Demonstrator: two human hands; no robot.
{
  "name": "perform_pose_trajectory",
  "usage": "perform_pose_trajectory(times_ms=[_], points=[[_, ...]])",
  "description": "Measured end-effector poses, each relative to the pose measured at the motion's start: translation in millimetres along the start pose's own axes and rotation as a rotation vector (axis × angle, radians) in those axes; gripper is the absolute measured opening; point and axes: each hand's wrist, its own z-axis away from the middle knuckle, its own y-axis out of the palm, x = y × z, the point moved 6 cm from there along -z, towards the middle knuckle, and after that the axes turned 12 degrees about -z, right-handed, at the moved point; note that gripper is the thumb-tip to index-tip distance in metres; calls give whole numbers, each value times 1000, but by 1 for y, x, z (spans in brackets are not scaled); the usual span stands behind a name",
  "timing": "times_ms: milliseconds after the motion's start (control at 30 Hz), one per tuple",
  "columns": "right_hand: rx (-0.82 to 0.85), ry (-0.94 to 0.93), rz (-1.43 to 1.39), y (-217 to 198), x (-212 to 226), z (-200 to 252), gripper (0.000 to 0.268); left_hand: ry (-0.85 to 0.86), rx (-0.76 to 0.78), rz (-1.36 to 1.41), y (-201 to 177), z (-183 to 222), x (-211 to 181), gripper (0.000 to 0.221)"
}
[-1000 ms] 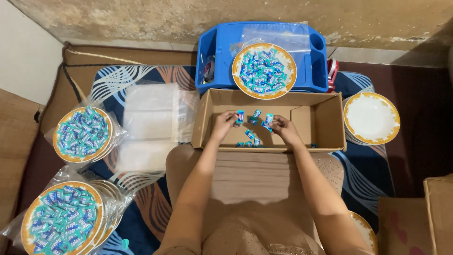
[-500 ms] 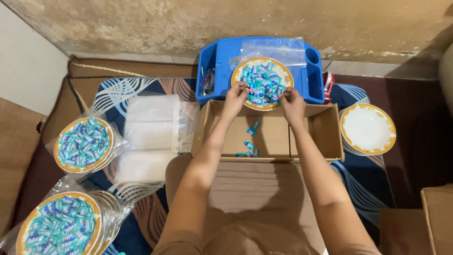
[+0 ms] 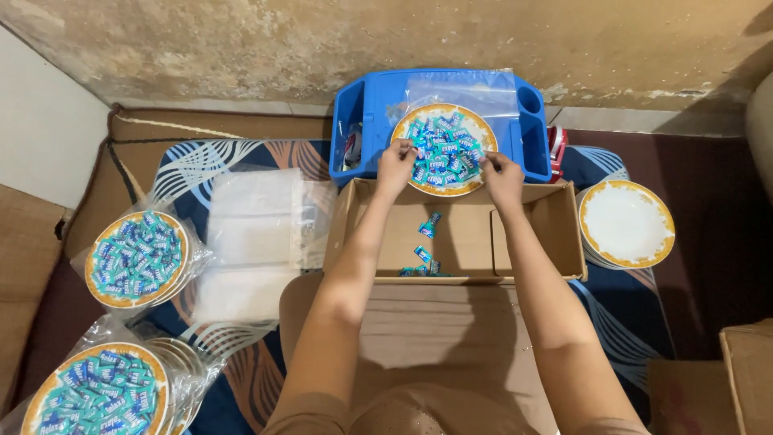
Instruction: Packing small wrapped items from plates into a cardboard box while sitting on the floor.
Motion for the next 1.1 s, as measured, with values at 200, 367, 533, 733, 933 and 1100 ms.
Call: perform_pose_trajectory(times_ms=[200,367,533,733,933,1100], points=[[138,-51,-60,8,21,10,23,21,-2,-37,-11,7,-4,23],[132,-37,-50,7,26,13,24,190,-17,-93,-23,26,-39,22],[129,-16,3,8,15,10,25,377,24,-354,-22,46,-43,26],[-69,-164,15,-7,11,20,15,554,-331,-255,-46,79,-22,22],[-231,-32,37,14,-102,34,17,311,-95,-377,-15,95,43,12],[767,-256,418,100,-119,84,32,283,1050,-1080,108,136,128,60]])
